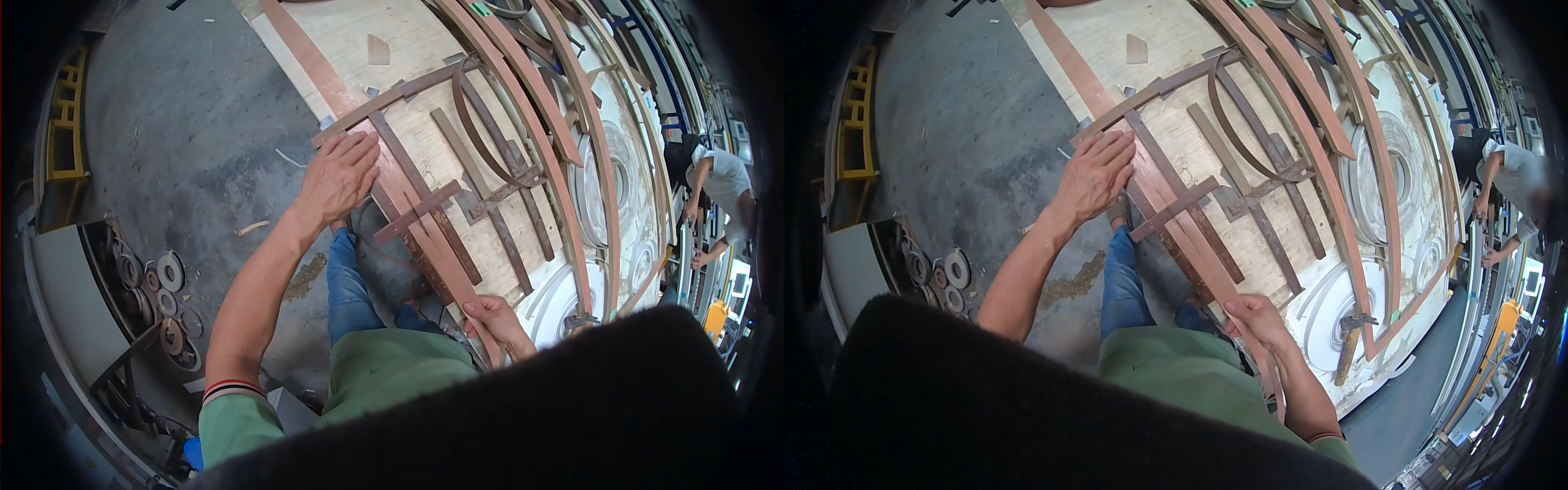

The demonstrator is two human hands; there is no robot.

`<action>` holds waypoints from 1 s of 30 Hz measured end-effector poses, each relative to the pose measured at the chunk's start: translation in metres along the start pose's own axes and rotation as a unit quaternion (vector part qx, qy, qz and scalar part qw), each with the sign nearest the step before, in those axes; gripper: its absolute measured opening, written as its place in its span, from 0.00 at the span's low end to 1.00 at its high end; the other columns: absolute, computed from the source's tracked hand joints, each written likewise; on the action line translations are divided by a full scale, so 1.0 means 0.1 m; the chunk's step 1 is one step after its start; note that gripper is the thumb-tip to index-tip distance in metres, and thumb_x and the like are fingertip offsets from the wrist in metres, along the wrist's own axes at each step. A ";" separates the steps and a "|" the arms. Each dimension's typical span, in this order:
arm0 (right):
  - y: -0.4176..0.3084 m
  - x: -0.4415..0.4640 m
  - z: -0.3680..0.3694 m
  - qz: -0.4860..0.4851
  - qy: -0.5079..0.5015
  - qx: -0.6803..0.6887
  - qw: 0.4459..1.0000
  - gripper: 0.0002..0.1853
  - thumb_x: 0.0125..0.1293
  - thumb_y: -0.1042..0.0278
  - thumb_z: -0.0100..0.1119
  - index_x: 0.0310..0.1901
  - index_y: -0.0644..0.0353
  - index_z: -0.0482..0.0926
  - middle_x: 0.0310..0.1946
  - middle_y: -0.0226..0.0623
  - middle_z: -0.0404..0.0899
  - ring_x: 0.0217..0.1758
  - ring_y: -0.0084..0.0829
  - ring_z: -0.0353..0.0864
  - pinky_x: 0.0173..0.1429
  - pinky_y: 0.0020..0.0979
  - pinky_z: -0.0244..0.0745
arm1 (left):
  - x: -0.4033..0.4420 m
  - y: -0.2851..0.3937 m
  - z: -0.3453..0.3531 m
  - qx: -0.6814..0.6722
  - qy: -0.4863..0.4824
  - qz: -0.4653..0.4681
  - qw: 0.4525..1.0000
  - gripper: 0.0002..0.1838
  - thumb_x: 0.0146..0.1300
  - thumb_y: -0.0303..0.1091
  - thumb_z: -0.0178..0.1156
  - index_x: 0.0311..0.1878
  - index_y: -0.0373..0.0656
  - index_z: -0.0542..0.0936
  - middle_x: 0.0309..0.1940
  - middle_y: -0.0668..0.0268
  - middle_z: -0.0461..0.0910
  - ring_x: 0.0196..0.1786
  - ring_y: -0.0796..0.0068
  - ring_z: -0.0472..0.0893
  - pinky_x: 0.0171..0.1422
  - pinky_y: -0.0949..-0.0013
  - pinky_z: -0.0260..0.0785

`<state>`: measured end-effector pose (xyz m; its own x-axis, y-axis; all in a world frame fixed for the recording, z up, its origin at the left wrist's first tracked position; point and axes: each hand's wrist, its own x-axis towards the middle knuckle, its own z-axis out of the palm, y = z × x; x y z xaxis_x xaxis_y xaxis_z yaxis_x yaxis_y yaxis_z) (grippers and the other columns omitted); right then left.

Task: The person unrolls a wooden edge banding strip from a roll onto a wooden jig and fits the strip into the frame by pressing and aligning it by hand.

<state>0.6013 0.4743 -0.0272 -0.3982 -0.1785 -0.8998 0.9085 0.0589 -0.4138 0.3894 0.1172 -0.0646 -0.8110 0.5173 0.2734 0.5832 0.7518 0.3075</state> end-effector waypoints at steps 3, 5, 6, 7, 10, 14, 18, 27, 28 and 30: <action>0.22 -0.10 -0.14 0.009 0.013 -0.010 1.000 0.14 0.77 0.59 0.64 0.43 0.63 0.85 0.26 0.34 0.85 0.27 0.24 0.84 0.33 0.26 0.82 | -0.07 0.16 0.04 -0.020 0.008 0.024 0.999 0.18 0.70 0.36 0.61 0.59 0.38 0.83 0.65 0.59 0.81 0.70 0.62 0.77 0.77 0.55 0.64; 0.37 -0.21 -0.23 0.016 0.018 -0.016 1.000 0.14 0.77 0.59 0.64 0.43 0.63 0.85 0.26 0.34 0.85 0.27 0.24 0.84 0.34 0.26 0.82 | -0.14 0.30 0.09 -0.042 0.004 0.025 0.999 0.18 0.70 0.35 0.61 0.59 0.38 0.84 0.66 0.59 0.81 0.70 0.62 0.77 0.77 0.55 0.64; 0.44 -0.23 -0.29 0.015 0.014 -0.011 1.000 0.14 0.77 0.59 0.64 0.44 0.64 0.85 0.26 0.34 0.85 0.27 0.24 0.84 0.33 0.26 0.82 | -0.16 0.35 0.10 -0.045 0.002 0.025 0.999 0.18 0.69 0.35 0.61 0.59 0.38 0.84 0.66 0.60 0.81 0.70 0.63 0.77 0.77 0.55 0.64; 0.52 -0.26 -0.35 0.017 0.010 -0.005 1.000 0.14 0.77 0.60 0.64 0.44 0.64 0.85 0.27 0.34 0.85 0.27 0.24 0.85 0.33 0.26 0.82 | -0.19 0.41 0.11 -0.049 -0.002 0.025 0.999 0.18 0.69 0.35 0.61 0.59 0.39 0.84 0.66 0.60 0.81 0.70 0.63 0.77 0.77 0.54 0.64; 0.69 -0.27 -0.40 0.012 0.015 0.003 1.000 0.14 0.77 0.60 0.64 0.45 0.65 0.86 0.27 0.33 0.85 0.29 0.23 0.85 0.36 0.26 0.83 | -0.23 0.48 0.12 -0.057 -0.004 0.027 0.998 0.18 0.69 0.35 0.61 0.59 0.39 0.84 0.66 0.60 0.81 0.70 0.63 0.77 0.78 0.54 0.64; 0.43 -0.35 -0.23 -0.039 0.024 0.042 0.998 0.14 0.76 0.60 0.65 0.46 0.65 0.86 0.29 0.32 0.86 0.32 0.23 0.85 0.41 0.24 0.82 | -0.24 0.48 0.12 -0.058 0.000 0.031 0.998 0.18 0.69 0.35 0.62 0.59 0.40 0.84 0.66 0.61 0.81 0.70 0.64 0.77 0.78 0.54 0.64; 0.20 -0.16 -0.35 -0.003 -0.001 -0.090 0.996 0.14 0.76 0.60 0.65 0.46 0.65 0.86 0.32 0.34 0.87 0.34 0.24 0.86 0.45 0.25 0.81 | -0.23 0.38 0.09 -0.068 -0.032 0.053 0.996 0.19 0.71 0.36 0.61 0.62 0.42 0.83 0.68 0.64 0.80 0.71 0.65 0.76 0.78 0.56 0.63; -0.27 0.15 0.04 0.032 -0.053 0.017 0.998 0.16 0.76 0.58 0.64 0.41 0.65 0.84 0.30 0.40 0.88 0.30 0.29 0.88 0.36 0.29 0.85 | -0.11 0.23 -0.04 -0.103 -0.070 0.094 0.988 0.18 0.70 0.35 0.63 0.61 0.41 0.83 0.66 0.62 0.81 0.70 0.64 0.77 0.77 0.56 0.65; -0.25 0.17 0.03 0.025 -0.057 0.021 0.998 0.16 0.76 0.57 0.65 0.40 0.65 0.84 0.29 0.41 0.87 0.29 0.30 0.88 0.36 0.29 0.85 | -0.08 0.22 -0.09 -0.108 -0.086 0.100 0.985 0.18 0.70 0.35 0.63 0.61 0.41 0.83 0.66 0.61 0.81 0.70 0.63 0.77 0.77 0.55 0.64; -0.22 0.19 0.01 0.010 -0.063 0.031 0.997 0.16 0.76 0.56 0.65 0.40 0.64 0.84 0.28 0.41 0.87 0.28 0.30 0.87 0.34 0.30 0.85 | -0.02 0.12 -0.13 -0.069 -0.064 0.081 0.992 0.18 0.70 0.36 0.62 0.59 0.40 0.84 0.65 0.61 0.81 0.70 0.63 0.77 0.77 0.56 0.64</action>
<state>0.5741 0.4691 -0.0348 -0.3637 -0.3011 -0.8815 0.9239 0.0039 -0.3825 0.3983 0.1197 -0.0498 -0.6997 0.6815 0.2145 0.7005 0.5956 0.3931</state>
